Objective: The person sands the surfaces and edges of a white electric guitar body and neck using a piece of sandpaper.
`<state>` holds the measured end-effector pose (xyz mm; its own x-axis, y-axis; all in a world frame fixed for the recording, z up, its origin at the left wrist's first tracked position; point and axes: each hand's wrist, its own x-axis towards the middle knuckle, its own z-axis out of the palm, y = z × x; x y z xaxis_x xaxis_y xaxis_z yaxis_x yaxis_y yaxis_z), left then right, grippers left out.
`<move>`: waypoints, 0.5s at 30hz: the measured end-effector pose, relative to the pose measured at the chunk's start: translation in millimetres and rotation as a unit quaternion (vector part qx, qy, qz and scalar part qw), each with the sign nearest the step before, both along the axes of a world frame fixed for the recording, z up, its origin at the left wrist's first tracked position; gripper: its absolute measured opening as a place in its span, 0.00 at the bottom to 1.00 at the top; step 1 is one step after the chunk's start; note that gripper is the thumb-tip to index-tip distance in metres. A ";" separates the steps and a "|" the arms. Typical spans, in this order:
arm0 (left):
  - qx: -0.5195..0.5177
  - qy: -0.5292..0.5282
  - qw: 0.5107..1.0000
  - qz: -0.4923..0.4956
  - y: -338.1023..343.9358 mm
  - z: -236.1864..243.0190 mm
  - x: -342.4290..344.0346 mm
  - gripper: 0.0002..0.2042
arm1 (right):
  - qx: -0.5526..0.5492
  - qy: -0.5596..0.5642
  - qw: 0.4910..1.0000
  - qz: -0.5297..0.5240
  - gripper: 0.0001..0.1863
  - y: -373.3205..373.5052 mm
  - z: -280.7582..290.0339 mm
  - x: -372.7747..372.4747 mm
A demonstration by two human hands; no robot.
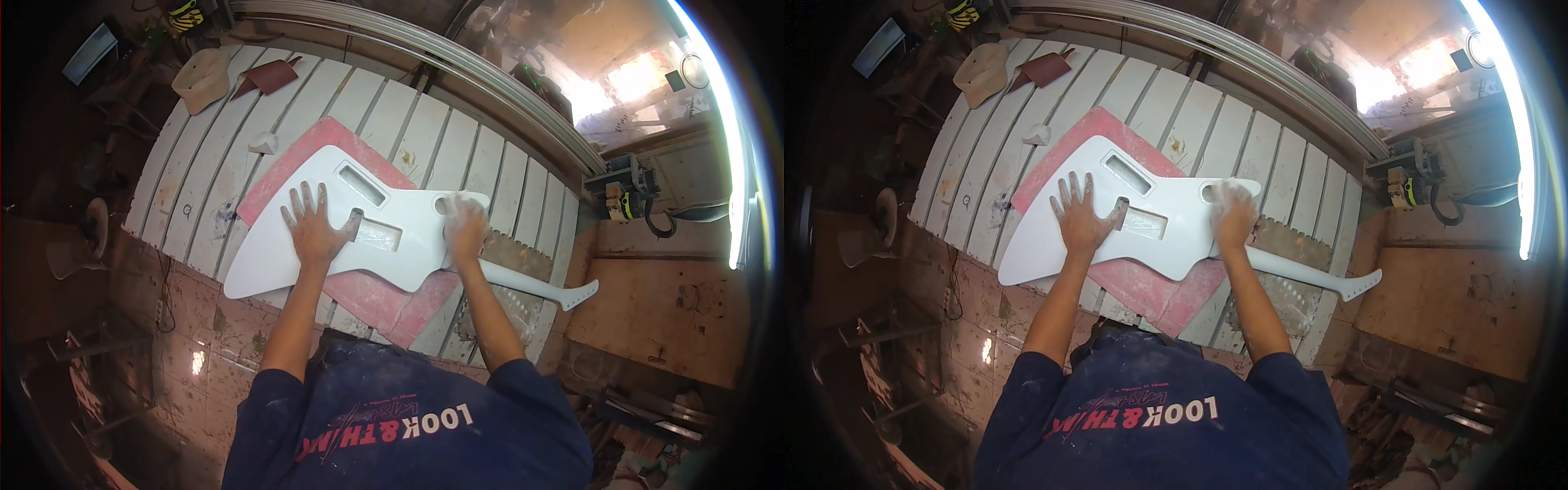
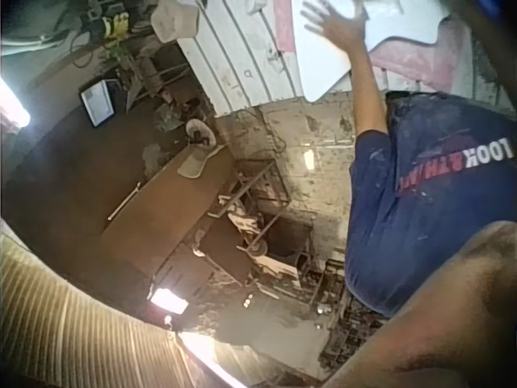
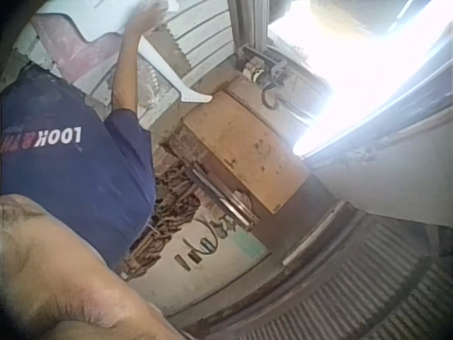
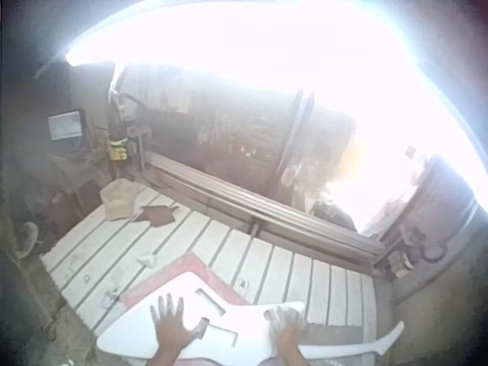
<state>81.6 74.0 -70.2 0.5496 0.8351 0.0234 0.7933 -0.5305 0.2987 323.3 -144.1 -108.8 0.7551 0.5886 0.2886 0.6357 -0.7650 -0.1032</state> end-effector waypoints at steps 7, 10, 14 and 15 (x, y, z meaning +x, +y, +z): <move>0.011 -0.014 1.000 -0.020 -3.9 2.0 10.7 0.52 | 0.085 0.007 0.992 -0.098 0.22 -38.8 -18.1 53.9; 0.010 0.013 1.000 -0.009 -1.1 1.3 3.5 0.54 | 0.056 -0.011 0.998 0.025 0.22 -26.9 -17.4 32.3; 0.014 0.005 1.000 -0.009 -0.2 -5.0 1.2 0.53 | 0.069 0.095 0.988 -0.100 0.26 -15.3 29.0 54.4; 0.016 -0.011 1.000 -0.014 -2.1 -5.1 5.6 0.53 | 0.064 0.039 0.991 -0.111 0.25 -20.6 12.9 52.8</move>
<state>87.1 71.9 -75.3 0.5724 0.8176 0.0623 0.7712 -0.5627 0.2978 376.1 -164.7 -95.9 0.8849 0.3676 0.2861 0.4393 -0.8627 -0.2504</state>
